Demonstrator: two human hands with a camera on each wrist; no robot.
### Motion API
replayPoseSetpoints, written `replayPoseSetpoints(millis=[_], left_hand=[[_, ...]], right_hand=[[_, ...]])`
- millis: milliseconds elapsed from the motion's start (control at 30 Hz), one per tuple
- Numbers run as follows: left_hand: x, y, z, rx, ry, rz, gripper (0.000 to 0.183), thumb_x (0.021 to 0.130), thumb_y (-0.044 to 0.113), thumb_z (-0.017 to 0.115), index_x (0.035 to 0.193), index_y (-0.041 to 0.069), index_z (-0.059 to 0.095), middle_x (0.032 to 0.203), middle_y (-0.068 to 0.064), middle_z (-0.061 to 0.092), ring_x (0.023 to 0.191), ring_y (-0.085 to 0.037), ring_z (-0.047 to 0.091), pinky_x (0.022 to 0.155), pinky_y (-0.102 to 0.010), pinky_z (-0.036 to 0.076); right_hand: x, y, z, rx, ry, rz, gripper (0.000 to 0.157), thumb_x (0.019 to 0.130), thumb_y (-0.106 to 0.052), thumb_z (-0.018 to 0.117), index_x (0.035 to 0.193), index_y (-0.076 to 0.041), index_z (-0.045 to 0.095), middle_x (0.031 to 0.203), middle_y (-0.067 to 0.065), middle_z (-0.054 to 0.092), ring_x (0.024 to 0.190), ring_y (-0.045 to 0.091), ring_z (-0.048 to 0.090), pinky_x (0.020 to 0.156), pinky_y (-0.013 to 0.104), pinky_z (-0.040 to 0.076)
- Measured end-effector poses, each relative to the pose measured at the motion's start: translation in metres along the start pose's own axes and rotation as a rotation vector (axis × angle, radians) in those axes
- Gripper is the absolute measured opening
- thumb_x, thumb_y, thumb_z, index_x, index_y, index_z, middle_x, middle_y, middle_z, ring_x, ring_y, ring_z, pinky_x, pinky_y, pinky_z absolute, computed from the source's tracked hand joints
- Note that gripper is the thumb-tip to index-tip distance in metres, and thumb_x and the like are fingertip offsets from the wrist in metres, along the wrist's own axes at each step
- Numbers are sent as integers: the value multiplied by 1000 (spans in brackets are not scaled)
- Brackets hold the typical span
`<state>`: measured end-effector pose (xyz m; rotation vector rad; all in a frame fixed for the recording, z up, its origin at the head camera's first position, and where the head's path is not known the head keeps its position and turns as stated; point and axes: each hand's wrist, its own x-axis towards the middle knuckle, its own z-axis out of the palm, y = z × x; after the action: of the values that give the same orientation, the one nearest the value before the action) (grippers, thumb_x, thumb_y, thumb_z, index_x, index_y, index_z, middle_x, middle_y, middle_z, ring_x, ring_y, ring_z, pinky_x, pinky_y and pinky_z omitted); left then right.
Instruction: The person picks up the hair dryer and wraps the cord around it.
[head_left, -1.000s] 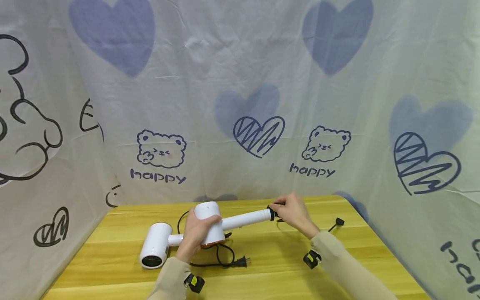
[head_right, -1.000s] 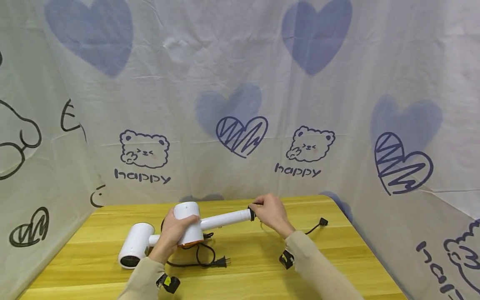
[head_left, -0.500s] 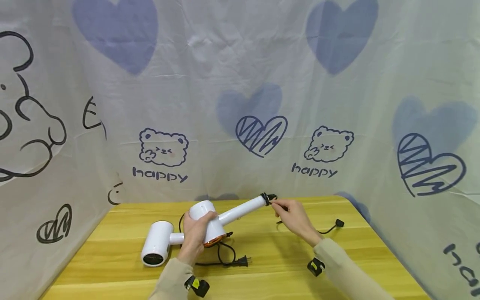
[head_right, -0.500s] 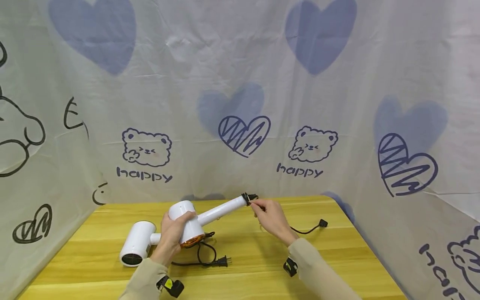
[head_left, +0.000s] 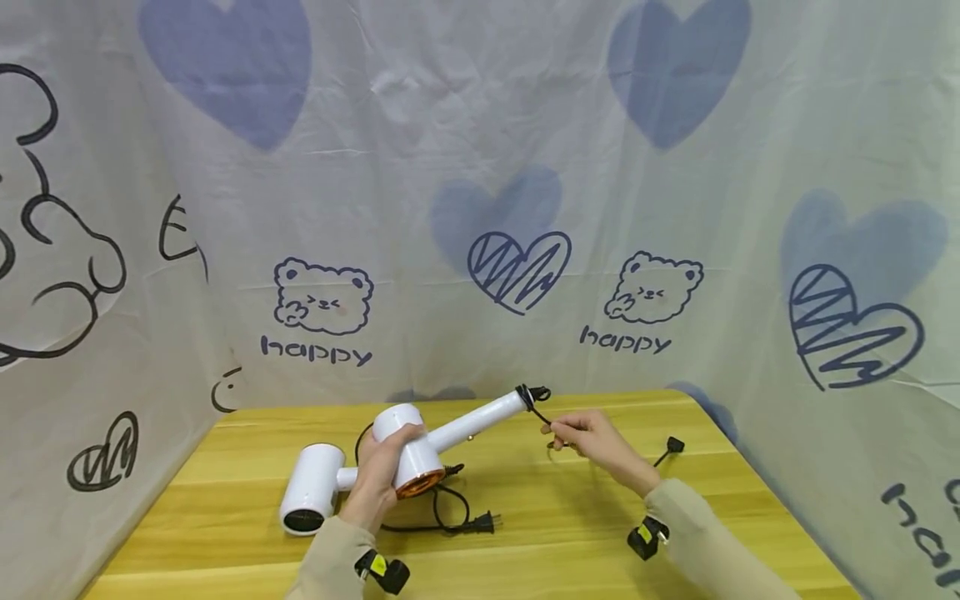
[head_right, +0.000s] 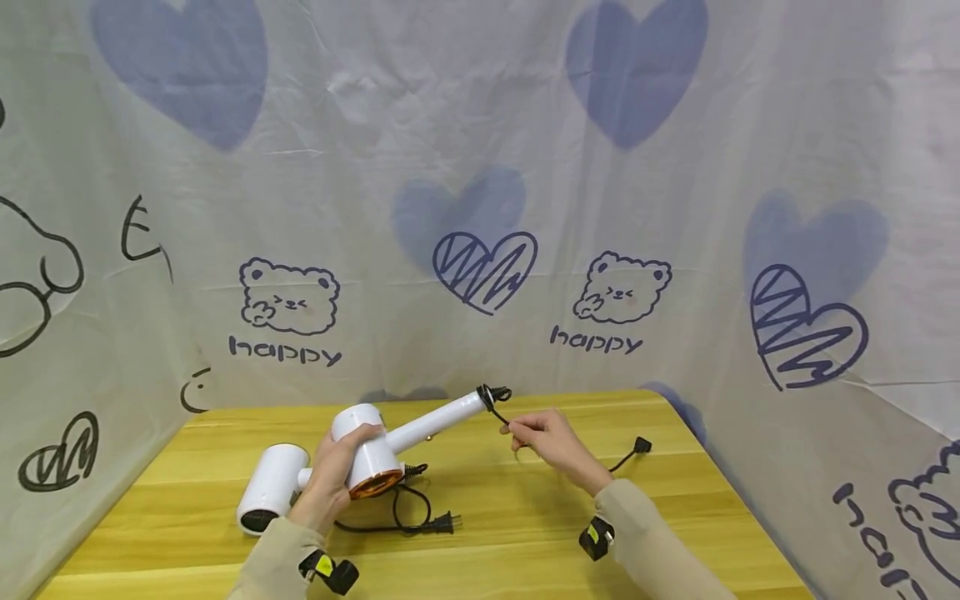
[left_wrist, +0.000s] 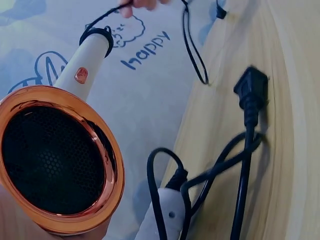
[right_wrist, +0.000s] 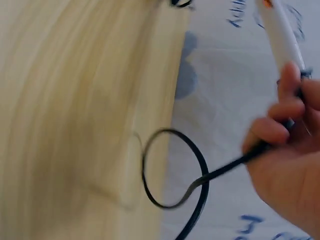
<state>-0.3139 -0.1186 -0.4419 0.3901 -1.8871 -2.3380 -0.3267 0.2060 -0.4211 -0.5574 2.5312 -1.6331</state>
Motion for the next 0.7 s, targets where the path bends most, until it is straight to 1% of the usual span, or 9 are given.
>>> replayPoseSetpoints(millis=[33,100,133,200,333,433,533,633,700], left_hand=[[0,0,0,-8,0,-8,78,77,24,79,140,3,37,123,-18,53,89,-23,61,72,-33,56],[0,-1,0,-25,-3,-22,77,77,26,79,139,3,39,121,-18,54,90,-23,61,72,-33,56],[-1,-1,1,-30,-2,-30,77,77,27,79,139,4,39,121,-17,54,90,-23,60,72,-32,56],[-2,-1,0,-40,2,-44,76,78,29,78,139,4,39,120,-16,55,91,-22,59,72,-31,55],[-2,-2,2,-70,-5,-60,72,79,28,77,137,6,41,118,-15,56,91,-22,60,73,-32,55],[-1,0,4,-101,-27,-67,70,79,27,78,136,8,42,116,-14,58,91,-22,61,74,-32,56],[-1,0,6,-131,-57,-74,70,80,28,76,137,9,40,117,-14,57,92,-22,61,76,-33,56],[-1,0,6,-159,-79,-89,70,82,27,74,139,9,37,117,-14,56,93,-22,60,77,-32,56],[-2,0,5,-163,-89,-103,69,83,27,74,137,7,37,115,-13,57,92,-21,61,77,-32,56]], right_hand=[[0,3,-2,51,-46,27,29,101,-20,52,110,2,69,83,-1,68,66,6,49,59,16,40],[0,8,-6,142,-124,80,33,102,-20,50,119,4,65,85,0,66,65,9,42,58,19,35],[0,10,-8,169,-150,101,34,102,-20,49,122,3,63,86,0,65,67,10,43,59,19,36],[1,14,-12,178,-179,126,34,102,-22,50,122,2,63,89,-1,64,70,11,44,62,21,38],[3,23,-19,199,-167,168,26,101,-23,52,107,-4,68,101,-1,66,72,11,45,65,21,39],[7,29,-22,215,-167,163,23,101,-22,52,100,-5,68,112,0,65,74,11,45,67,21,38],[11,31,-23,156,-164,151,26,101,-27,53,96,-5,67,104,0,65,71,11,42,65,21,37],[14,32,-24,51,-125,172,34,99,-36,56,91,-5,68,78,-2,58,60,11,36,59,23,33],[15,32,-25,1,-105,191,39,98,-41,56,91,-6,70,67,-3,51,55,10,32,55,24,30]])
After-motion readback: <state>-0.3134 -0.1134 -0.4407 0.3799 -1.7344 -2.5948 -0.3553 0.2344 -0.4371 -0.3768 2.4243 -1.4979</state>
